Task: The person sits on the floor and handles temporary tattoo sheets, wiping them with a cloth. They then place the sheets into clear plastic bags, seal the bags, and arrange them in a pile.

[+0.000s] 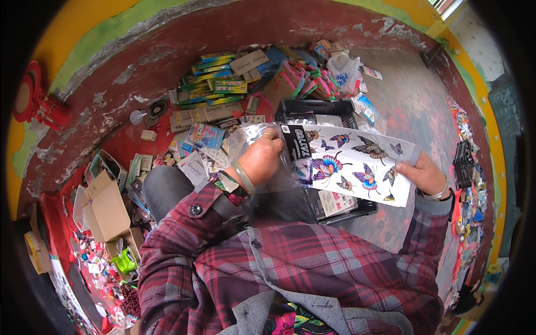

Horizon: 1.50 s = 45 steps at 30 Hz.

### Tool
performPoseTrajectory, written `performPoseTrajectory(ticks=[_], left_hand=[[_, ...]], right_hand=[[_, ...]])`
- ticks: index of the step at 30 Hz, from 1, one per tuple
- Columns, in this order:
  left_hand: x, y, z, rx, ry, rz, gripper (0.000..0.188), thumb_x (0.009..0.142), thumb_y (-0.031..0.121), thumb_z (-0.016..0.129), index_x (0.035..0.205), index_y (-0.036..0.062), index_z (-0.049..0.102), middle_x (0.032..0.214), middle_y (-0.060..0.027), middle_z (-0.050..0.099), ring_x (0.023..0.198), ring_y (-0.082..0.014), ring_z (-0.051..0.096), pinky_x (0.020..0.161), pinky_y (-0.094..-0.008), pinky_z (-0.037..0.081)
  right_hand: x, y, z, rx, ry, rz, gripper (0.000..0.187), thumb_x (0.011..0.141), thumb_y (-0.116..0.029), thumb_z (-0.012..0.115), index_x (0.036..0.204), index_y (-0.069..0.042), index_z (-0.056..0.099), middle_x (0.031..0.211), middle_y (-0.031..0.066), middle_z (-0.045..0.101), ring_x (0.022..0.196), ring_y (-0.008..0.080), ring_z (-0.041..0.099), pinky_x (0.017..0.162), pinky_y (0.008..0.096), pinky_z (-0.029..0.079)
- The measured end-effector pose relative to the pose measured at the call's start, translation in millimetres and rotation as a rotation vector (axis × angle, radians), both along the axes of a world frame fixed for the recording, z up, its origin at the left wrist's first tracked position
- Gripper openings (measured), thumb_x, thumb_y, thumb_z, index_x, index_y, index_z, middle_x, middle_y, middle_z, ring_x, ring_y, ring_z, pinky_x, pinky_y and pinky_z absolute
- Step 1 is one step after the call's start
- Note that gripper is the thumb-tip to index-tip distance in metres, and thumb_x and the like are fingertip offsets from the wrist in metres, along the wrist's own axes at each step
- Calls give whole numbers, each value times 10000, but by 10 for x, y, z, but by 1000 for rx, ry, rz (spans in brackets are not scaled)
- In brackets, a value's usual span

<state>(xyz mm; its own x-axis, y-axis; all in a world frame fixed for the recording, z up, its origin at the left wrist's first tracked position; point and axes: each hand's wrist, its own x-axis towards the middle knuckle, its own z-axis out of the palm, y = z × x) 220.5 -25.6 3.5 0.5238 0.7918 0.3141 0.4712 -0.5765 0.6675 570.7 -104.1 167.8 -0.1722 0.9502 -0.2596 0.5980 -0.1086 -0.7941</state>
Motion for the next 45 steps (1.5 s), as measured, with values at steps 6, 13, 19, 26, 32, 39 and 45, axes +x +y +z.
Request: performPoseTrajectory(ticks=[6, 13, 19, 26, 32, 39, 45], left_hand=[[25, -84, 84, 34, 0, 48, 203, 763, -18, 558, 964, -37, 581, 1073, -225, 515, 937, -392, 552, 792, -406, 483], [99, -28, -50, 84, -234, 186, 143, 754, 10, 615, 876, -17, 546, 836, -155, 537, 750, -324, 554, 678, -369, 474], [231, -7, -132, -251, -463, 468, 194, 722, 1, 627, 892, 4, 534, 785, -90, 525, 719, -209, 559, 637, -316, 467], [120, 213, -39, -585, -447, 451, 149, 763, 1, 565, 910, -27, 561, 772, -73, 600, 639, -126, 590, 578, -239, 478], [11, 344, -81, -787, -572, 332, 109, 837, 75, 517, 801, -12, 573, 646, -73, 607, 542, -142, 601, 478, -275, 484], [-203, 439, 253, -1281, -633, 255, 122, 807, 175, 553, 762, 62, 560, 665, -47, 580, 566, -158, 560, 554, -274, 462], [-353, 564, 308, -1289, -421, 245, 152, 758, 192, 571, 743, 41, 583, 639, -59, 567, 555, -170, 553, 531, -274, 448]], right_hand=[[19, 22, 114, 50, -389, 103, 233, 806, -191, 659, 891, 17, 600, 723, 126, 522, 682, 211, 485, 625, 343, 392], [-277, -20, 299, 131, -574, 174, 153, 805, -157, 619, 837, -8, 602, 732, 181, 516, 669, 306, 483, 602, 359, 382], [-480, 33, 395, 166, -385, 298, 78, 783, -60, 560, 809, 7, 591, 640, 183, 549, 539, 311, 520, 525, 366, 400], [-481, 44, 444, 177, -423, 332, 89, 787, -62, 561, 832, 10, 586, 658, 193, 557, 565, 326, 534, 537, 365, 409], [-459, 65, 424, 188, -413, 335, 94, 797, -62, 555, 846, 8, 595, 651, 188, 557, 554, 320, 529, 533, 358, 410], [-480, 73, 460, 139, -396, 327, 115, 798, -40, 548, 885, 12, 602, 667, 199, 556, 548, 306, 528, 522, 342, 407], [-586, 112, 505, 189, -373, 384, 261, 793, -10, 535, 1045, -2, 601, 698, 213, 566, 584, 321, 558, 544, 348, 427]])
